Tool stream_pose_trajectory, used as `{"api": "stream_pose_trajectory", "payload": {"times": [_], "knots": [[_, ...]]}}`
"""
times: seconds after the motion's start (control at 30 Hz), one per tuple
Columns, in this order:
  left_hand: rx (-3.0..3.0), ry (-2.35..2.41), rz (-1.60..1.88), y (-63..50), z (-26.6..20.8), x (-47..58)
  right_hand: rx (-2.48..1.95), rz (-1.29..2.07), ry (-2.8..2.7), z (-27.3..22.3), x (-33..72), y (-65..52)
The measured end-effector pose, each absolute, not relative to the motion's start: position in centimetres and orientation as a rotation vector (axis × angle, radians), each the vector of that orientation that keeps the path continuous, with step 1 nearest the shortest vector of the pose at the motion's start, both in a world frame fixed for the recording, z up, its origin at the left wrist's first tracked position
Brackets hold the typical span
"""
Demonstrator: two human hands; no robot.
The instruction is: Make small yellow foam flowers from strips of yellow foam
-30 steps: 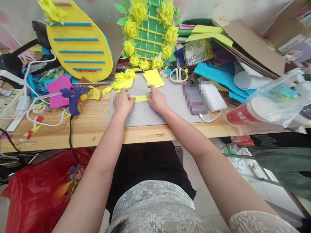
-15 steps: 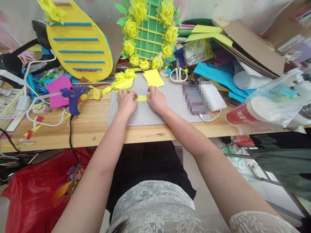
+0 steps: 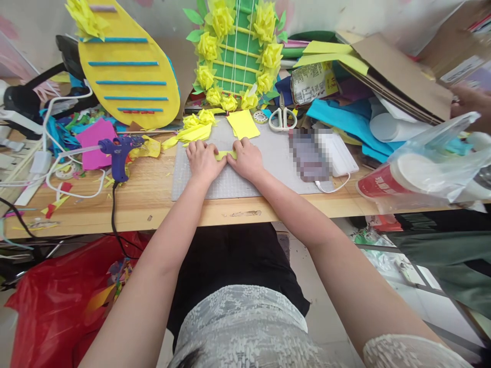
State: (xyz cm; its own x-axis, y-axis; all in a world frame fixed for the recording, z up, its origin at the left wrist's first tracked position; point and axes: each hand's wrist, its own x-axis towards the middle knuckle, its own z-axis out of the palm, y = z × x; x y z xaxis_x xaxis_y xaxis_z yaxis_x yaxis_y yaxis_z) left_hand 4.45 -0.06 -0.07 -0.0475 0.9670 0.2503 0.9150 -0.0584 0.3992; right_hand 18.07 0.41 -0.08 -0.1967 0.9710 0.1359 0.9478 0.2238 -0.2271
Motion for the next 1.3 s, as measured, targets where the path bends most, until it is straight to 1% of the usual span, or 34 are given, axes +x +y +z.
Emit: {"api": "stream_pose_trajectory", "payload": {"times": [0.2,0.43,0.53,0.6,0.67,1.0,1.17,1.3], "knots": [[2.077,2.09,0.638,-0.2,0.2,4.4,-1.812,0.135,-2.265,0.4,18.2,0.2],[2.037,2.049,0.665,-0.1,0.2,4.3,-1.861,0.155,-2.163,0.9,19.9,0.1],[2.027,2.045,0.679,-0.1,0.1,4.3,-1.683,0.14,-2.174,0.3,19.8,0.4],[2.029,2.048,0.683,0.0,-0.1,4.4,-1.509,0.207,-2.242,-0.2,19.4,0.7],[2.027,2.042,0.682,0.0,-0.2,4.3,-1.428,0.287,-2.299,-0.7,19.0,1.0],[2.039,1.981,0.64,0.5,0.2,1.4,-1.451,0.376,-2.299,-1.2,19.1,1.1],[1.989,1.917,0.718,0.9,0.3,1.2,-1.404,0.429,-2.245,-1.4,19.3,1.2],[2.006,1.833,0.685,0.8,0.2,1.4,-1.356,0.437,-2.245,-1.4,19.4,1.1]]}}
